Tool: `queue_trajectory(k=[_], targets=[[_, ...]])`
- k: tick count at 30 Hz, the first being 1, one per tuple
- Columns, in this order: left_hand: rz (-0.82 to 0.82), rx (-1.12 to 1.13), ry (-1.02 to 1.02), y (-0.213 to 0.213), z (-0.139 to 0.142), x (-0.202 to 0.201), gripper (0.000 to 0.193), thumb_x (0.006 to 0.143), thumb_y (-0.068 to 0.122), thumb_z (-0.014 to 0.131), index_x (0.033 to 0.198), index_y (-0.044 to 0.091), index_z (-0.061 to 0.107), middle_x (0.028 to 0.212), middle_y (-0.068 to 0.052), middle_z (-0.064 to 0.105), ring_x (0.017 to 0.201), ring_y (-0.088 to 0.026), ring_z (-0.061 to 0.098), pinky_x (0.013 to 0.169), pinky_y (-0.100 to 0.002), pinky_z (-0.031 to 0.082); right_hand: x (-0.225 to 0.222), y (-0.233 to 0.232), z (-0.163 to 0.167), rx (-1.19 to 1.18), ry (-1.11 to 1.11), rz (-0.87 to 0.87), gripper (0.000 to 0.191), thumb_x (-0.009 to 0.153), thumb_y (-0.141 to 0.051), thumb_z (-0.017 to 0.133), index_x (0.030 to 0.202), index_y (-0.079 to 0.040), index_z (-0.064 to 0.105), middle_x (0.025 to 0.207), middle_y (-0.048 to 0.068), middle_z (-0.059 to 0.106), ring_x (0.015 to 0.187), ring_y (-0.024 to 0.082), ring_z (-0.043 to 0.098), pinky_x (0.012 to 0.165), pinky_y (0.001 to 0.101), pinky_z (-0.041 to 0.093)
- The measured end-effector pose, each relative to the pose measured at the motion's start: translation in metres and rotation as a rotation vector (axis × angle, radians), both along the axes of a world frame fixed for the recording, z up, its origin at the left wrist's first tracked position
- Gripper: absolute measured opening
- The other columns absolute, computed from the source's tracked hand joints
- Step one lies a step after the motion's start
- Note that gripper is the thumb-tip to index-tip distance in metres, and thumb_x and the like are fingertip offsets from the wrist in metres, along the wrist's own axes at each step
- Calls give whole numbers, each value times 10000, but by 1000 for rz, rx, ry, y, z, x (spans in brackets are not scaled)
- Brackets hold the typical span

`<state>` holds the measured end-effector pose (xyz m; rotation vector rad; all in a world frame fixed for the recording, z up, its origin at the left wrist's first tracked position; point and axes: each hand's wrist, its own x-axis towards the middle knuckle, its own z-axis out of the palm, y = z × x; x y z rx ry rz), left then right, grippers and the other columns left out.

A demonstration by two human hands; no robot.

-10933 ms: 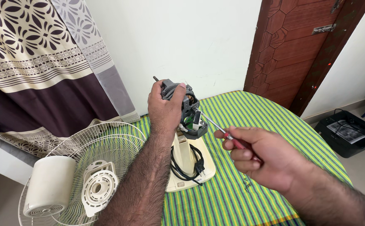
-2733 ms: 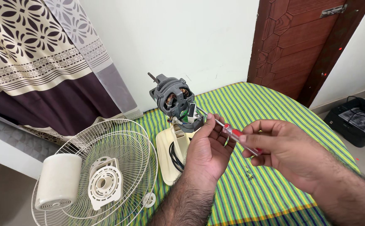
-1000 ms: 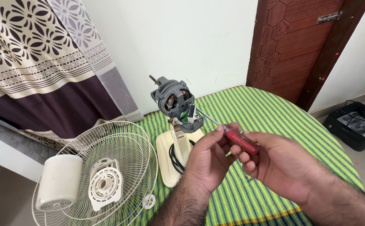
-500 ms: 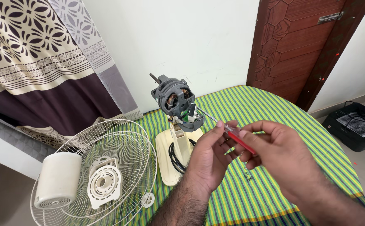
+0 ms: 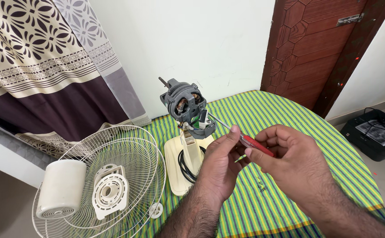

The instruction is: The person services the motor head of a pedestal fan at a table, using a red-handled screwdriver to loosen and tighten screws on the motor housing while holding the assembly steady. They pick up small screws and hardware from the table and place removed parts into a small clear plastic container beside the fan base.

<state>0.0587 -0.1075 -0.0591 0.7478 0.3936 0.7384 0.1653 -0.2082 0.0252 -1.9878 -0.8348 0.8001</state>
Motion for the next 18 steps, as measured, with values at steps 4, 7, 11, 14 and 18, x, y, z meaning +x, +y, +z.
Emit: queue_trajectory(k=[4, 7, 11, 14, 18], targets=[[-52, -100, -43, -2, 3, -3, 393, 964, 395, 582, 1141, 63, 695, 1029, -60, 699, 1007, -203, 618, 955, -430, 482, -4, 0, 6, 200, 231, -53, 191, 908, -117, 751, 1035, 18, 706, 825, 130, 728, 717, 152, 648, 666, 315, 563], [-84, -54, -126, -2, 3, -5, 400, 980, 341, 578, 1210, 26, 664, 1103, -73, 703, 1063, -219, 618, 991, -446, 477, 1, 2, -2, 247, 355, -75, 210, 953, -147, 709, 1042, 44, 703, 792, 155, 695, 681, 180, 640, 637, 327, 555], [-59, -38, -99, -2, 1, -6, 396, 999, 337, 575, 1209, 12, 662, 1113, -83, 700, 1056, -212, 633, 988, -438, 489, 17, 3, -24, 214, 585, -86, 309, 1009, -245, 581, 1038, 36, 709, 777, 123, 702, 656, 166, 633, 610, 311, 533], [-73, -36, -90, -1, -1, -7, 369, 999, 322, 574, 1188, 26, 687, 1078, -70, 707, 960, -196, 641, 942, -412, 512, 25, 4, -41, 234, 843, -25, 359, 1061, -281, 519, 1138, 13, 710, 840, 99, 719, 701, 152, 617, 616, 303, 506], [-31, 20, -59, 2, -6, -5, 335, 1015, 346, 640, 1055, 18, 695, 915, -84, 683, 854, -183, 644, 883, -382, 535, 23, 4, -46, 183, 926, 67, 455, 1034, -336, 462, 1157, 38, 690, 859, 104, 702, 731, 165, 614, 647, 327, 537]])
